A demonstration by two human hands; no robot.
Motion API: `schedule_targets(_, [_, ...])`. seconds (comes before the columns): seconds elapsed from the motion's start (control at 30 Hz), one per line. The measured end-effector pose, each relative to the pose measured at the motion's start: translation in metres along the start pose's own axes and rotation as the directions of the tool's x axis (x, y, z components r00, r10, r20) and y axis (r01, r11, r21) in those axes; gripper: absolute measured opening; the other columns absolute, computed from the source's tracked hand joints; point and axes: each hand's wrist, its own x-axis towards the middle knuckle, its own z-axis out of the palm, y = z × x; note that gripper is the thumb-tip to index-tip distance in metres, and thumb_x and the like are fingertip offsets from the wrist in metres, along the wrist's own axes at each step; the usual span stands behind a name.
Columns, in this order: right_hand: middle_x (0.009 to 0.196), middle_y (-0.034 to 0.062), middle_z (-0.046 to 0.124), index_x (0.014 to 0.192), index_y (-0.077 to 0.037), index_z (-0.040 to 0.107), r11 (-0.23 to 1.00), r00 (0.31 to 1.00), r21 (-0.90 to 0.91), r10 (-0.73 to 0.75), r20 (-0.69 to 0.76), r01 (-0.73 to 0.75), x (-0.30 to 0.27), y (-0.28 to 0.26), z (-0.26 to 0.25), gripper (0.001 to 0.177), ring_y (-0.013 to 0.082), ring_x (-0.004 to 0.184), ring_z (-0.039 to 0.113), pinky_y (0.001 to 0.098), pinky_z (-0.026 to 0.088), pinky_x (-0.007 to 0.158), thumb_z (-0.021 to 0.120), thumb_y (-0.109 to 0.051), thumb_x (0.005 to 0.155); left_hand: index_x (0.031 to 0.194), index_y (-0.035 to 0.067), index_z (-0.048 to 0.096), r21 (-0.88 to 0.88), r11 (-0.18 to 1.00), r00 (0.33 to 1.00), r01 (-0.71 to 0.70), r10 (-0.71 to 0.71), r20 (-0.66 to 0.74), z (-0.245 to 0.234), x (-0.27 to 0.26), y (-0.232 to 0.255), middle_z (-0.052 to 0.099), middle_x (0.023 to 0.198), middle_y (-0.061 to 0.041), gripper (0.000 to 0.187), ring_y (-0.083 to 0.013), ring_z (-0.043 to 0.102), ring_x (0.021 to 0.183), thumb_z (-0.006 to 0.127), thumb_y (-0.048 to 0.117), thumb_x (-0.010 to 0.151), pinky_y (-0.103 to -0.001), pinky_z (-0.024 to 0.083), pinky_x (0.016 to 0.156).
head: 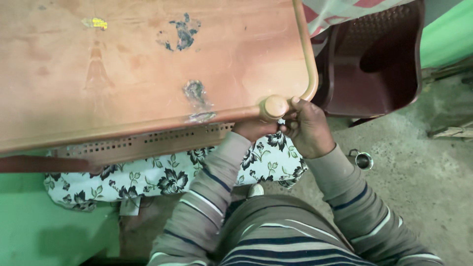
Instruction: The person removes the four legs from a plastic table one at a time by hand. They lift and rotate the table to access each leg, then pull each leg out of its socket and place it on the bed.
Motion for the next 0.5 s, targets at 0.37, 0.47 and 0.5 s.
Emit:
schedule_targets(0.37, [0.080, 0.0002, 0.060, 0.103, -0.004, 0.063, 1.000, 0.998, 0.007, -0.024, 0.057, 0.024, -0.004, -0.005, -0.003, 0.027, 0.0110, 0.070, 0.058, 0.0284, 0.054, 0.065, 0.063, -0.032, 0.100, 0.152, 0.008, 0.053, -0.016, 0.995, 0.973, 0.102, -0.097, 0.211, -0.025, 0.006, -0.027, 0.064, 0.138, -0.003, 0.060, -0.0107, 0.058, 0.122, 0.062, -0.001, 0.093, -0.027, 0.050, 0.100])
schedule_targets(0.47, [0.080, 0.0001, 0.062, 0.101, -0.006, 0.064, 1.000, 1.000, -0.015, -0.004, 0.020, 0.004, -0.008, -0.009, 0.000, 0.028, 0.0114, 0.070, 0.060, 0.0272, 0.054, 0.066, 0.062, -0.034, 0.098, 0.145, 0.007, 0.057, -0.032, 0.999, 0.993, 0.003, 0.000, 0.120, -0.010, 0.010, -0.036, 0.068, 0.136, -0.004, 0.052, -0.0136, 0.063, 0.124, 0.065, -0.001, 0.095, -0.030, 0.054, 0.101])
schedule_targets(0.5, [0.080, 0.0001, 0.063, 0.100, -0.007, 0.064, 1.000, 1.000, -0.023, 0.001, -0.002, -0.001, -0.007, -0.010, 0.001, 0.027, 0.0116, 0.070, 0.060, 0.0271, 0.054, 0.066, 0.062, -0.034, 0.097, 0.143, 0.007, 0.060, -0.009, 1.000, 0.997, 0.000, 0.001, 0.079, -0.009, 0.013, -0.037, 0.070, 0.132, -0.005, 0.048, -0.0151, 0.065, 0.121, 0.067, -0.001, 0.096, -0.032, 0.056, 0.097])
